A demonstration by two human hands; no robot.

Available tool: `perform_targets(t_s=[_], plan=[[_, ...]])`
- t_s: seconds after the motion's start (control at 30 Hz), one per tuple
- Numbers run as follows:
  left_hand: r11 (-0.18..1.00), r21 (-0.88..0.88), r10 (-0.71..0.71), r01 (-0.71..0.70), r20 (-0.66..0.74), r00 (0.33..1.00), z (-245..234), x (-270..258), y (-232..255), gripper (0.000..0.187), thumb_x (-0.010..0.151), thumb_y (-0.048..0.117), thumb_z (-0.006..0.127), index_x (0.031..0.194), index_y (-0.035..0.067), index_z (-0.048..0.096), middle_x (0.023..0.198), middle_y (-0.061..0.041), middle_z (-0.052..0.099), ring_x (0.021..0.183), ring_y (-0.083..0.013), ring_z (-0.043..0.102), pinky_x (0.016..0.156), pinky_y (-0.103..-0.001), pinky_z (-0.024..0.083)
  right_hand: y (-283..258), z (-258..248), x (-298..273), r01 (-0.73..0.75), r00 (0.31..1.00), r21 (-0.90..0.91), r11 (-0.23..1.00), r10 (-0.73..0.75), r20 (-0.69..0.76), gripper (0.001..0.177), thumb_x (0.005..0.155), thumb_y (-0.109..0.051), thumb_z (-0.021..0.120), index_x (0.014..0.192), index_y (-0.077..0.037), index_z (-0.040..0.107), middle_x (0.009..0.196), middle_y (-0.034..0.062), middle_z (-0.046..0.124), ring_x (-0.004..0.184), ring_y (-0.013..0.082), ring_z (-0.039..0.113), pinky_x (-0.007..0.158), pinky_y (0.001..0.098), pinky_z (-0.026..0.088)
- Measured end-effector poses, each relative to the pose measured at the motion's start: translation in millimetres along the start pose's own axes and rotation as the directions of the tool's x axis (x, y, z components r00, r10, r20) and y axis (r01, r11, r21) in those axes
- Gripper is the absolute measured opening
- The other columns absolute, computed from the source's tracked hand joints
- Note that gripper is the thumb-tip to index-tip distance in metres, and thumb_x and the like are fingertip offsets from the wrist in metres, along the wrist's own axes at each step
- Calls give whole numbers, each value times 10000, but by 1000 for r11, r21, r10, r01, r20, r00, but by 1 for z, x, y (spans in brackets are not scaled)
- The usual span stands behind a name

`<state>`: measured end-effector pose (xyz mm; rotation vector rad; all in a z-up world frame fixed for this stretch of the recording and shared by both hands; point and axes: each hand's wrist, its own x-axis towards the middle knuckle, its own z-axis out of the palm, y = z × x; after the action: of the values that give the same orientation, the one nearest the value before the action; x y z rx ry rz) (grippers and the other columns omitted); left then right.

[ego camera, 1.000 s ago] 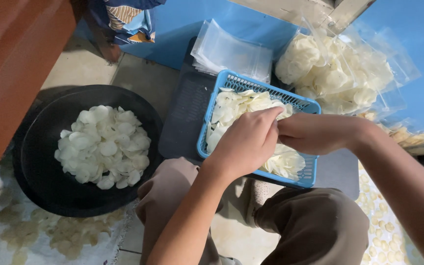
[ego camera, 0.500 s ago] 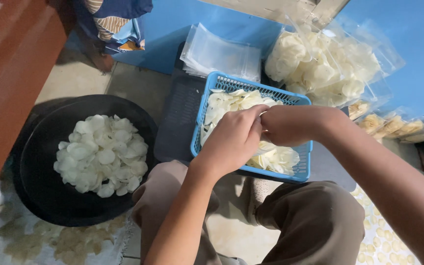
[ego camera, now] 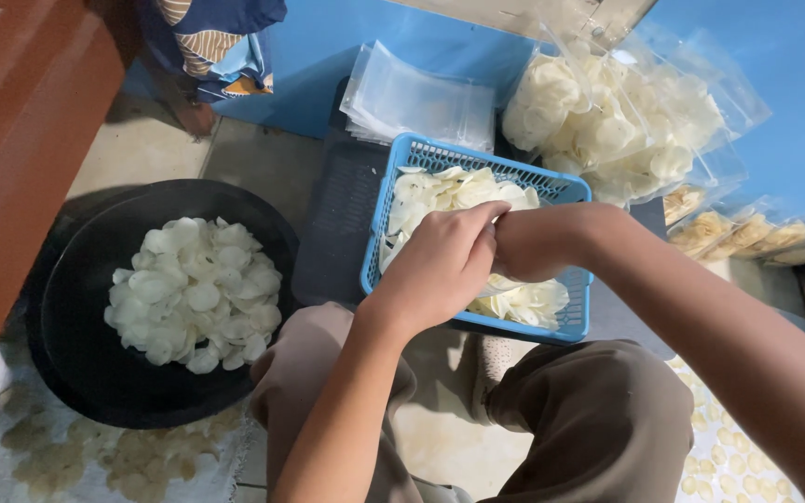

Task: Packaging thin white food items into clear plastic bags from a basket

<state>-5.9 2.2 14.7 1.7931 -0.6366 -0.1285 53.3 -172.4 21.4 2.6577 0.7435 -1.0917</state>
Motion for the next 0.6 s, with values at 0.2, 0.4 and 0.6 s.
perform_targets(t_s=[0.2, 0.4, 0.6], plan=[[1000, 18, -3, 3, -5, 1000, 1, -1, -6, 445, 1001, 49, 343, 1337, -75, 608, 1148, -323, 717, 1079, -489, 700, 932, -552, 563, -19, -14, -2, -15, 1000, 72, 997, 16, -7, 342, 1025, -358, 491, 990, -109, 723, 885, 114, 759, 719, 303, 662, 633, 409, 490], [994, 81, -68, 76, -97, 993, -4, -5, -8, 444, 998, 35, 368, 1356, -72, 608, 1140, -304, 721, 1066, -443, 717, 969, -544, 557, -9, -22, -21, -31, 999, 141, 990, 35, -21, 387, 1044, -401, 469, 1074, -131, 744, 953, 138, 783, 771, 326, 738, 640, 421, 496], [981, 186, 20, 62, -411, 912, -6, 5, -26, 343, 877, -89, 498, 1147, -24, 701, 1138, -164, 778, 797, -225, 793, 744, -294, 649, 65, 32, -43, 890, 353, 323, 323, -38, -935, 956, 733, -30, 737, 1581, -63, 297, 1608, 201, 378, 1517, 316, 398, 1287, 448, 420]])
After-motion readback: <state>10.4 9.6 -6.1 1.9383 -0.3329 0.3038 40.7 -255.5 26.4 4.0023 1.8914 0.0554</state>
